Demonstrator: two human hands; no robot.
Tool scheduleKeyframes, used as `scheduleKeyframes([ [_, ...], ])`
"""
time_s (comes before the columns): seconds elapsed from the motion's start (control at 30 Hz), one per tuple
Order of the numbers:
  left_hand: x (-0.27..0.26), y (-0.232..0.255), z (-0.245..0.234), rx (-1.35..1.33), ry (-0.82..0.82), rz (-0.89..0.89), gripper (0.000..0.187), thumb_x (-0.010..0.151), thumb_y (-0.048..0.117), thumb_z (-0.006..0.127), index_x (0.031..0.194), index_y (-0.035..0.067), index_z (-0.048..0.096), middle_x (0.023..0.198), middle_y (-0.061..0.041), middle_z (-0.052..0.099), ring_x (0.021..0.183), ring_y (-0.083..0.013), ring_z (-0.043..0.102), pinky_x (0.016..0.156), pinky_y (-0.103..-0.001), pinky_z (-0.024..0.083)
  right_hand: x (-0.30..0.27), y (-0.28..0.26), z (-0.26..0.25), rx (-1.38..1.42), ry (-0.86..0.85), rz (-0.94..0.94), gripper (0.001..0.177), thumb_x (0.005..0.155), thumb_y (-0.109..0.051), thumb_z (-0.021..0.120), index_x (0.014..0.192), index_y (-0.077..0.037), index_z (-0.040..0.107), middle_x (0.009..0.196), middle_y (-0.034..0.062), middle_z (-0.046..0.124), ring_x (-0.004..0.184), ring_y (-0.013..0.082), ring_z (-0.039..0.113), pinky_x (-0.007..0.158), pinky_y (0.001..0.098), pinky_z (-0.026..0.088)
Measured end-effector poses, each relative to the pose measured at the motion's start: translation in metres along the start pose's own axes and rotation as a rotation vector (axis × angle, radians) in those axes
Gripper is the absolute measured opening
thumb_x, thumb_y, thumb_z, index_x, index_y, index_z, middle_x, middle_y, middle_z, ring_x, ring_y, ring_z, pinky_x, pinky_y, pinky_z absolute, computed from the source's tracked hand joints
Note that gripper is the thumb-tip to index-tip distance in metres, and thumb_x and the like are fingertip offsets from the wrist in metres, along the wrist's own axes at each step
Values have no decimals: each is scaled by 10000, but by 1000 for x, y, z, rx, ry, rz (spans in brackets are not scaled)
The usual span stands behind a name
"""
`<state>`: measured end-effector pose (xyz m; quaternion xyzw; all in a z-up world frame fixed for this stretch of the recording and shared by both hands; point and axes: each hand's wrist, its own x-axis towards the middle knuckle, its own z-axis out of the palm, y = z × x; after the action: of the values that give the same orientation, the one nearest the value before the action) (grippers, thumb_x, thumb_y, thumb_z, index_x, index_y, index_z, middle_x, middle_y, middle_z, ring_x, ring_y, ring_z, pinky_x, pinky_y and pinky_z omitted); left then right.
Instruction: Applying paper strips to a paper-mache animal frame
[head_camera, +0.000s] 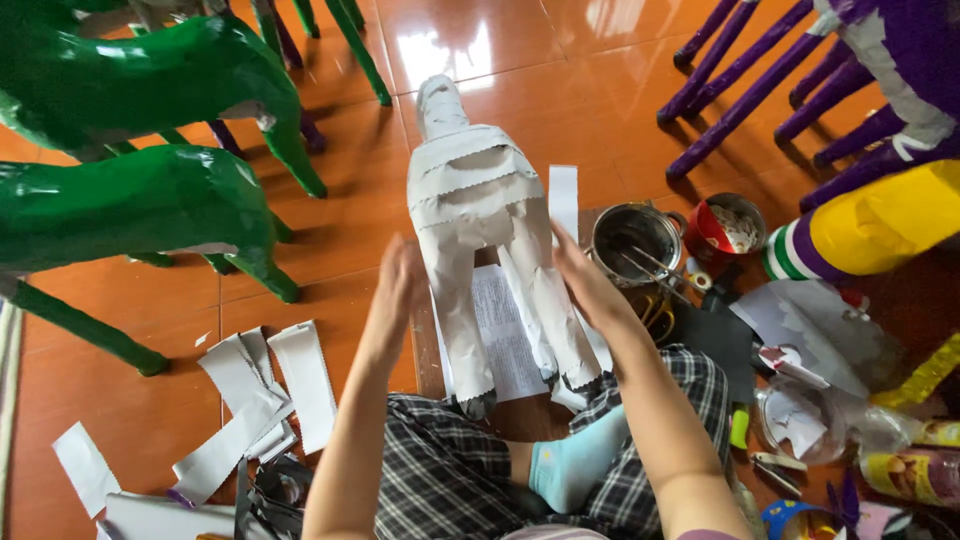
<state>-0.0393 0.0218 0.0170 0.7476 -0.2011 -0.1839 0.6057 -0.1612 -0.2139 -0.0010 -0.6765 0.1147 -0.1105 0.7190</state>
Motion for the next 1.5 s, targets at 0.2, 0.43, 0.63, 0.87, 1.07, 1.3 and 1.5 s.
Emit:
scheduleKeyframes([
  [0.2, -68, -73, 26, -557, -366, -240, 1050, 792, 302, 722, 1576, 182, 35, 1469, -390, 279, 1328, -539, 322, 990, -638, 378, -37, 55, -11, -1, -143, 239, 1115, 742, -444, 785, 1586, -215, 93, 1564, 193, 271, 1374, 295, 355, 1058, 435, 399],
  [0.43, -70, -68, -23, -605, -205, -73, 1101, 634, 175, 845, 1548, 148, 233, 1362, -224, 516, 1158, -347, 546, 893, -529, 507, -27, 93, 32, 330, -140, 113, 1089, 743, -142, 834, 1551, -265, 115, 1312, 228, 543, 971, 310, 689, 595, 372, 629],
  [0.63, -60, -115, -53, -613, -112, -55, 1061, 687, 250, 821, 1555, 105, 227, 1427, -217, 470, 1195, -323, 529, 917, -496, 503, -12, 101, 79, 351, -153, 131, 1115, 789, -189, 818, 1565, -222, 18, 1378, 237, 484, 1042, 300, 645, 688, 389, 630],
  [0.87, -62, -173, -56, -817, -80, 70, 1026, 803, 578, 674, 1524, -6, 234, 1426, -204, 463, 1237, -268, 534, 943, -436, 505, -46, 75, 65, 165, -145, 199, 798, 904, -517, 578, 1538, -146, 268, 1555, 212, 267, 1386, 385, 331, 1129, 542, 274],
  [1.07, -95, -268, -29, -1325, -131, -276, 855, 881, 705, 411, 1381, 15, 484, 1175, -270, 616, 944, -462, 666, 571, -519, 607, -68, 228, -56, -145, 300, 310, 224, 842, -18, 698, 1063, -55, 704, 856, 77, 697, 678, 148, 652, 589, 235, 544],
  [1.3, -131, -254, 79, -846, -271, -584, 669, 943, 230, 598, 1495, 30, 276, 1340, -264, 541, 1034, -483, 639, 798, -589, 568, -89, 305, -115, -618, 434, 525, 97, 816, -265, 751, 842, -178, 717, 585, -34, 657, 479, 84, 645, 400, 194, 479],
  [1.5, -111, -259, 103, -928, -313, -719, 534, 963, 72, 515, 1453, -62, 351, 1190, -324, 570, 1058, -434, 640, 859, -560, 563, -78, 336, -105, -940, 238, 386, 217, 931, -255, 610, 780, -123, 694, 545, 37, 636, 640, 303, 691, 586, 429, 555],
])
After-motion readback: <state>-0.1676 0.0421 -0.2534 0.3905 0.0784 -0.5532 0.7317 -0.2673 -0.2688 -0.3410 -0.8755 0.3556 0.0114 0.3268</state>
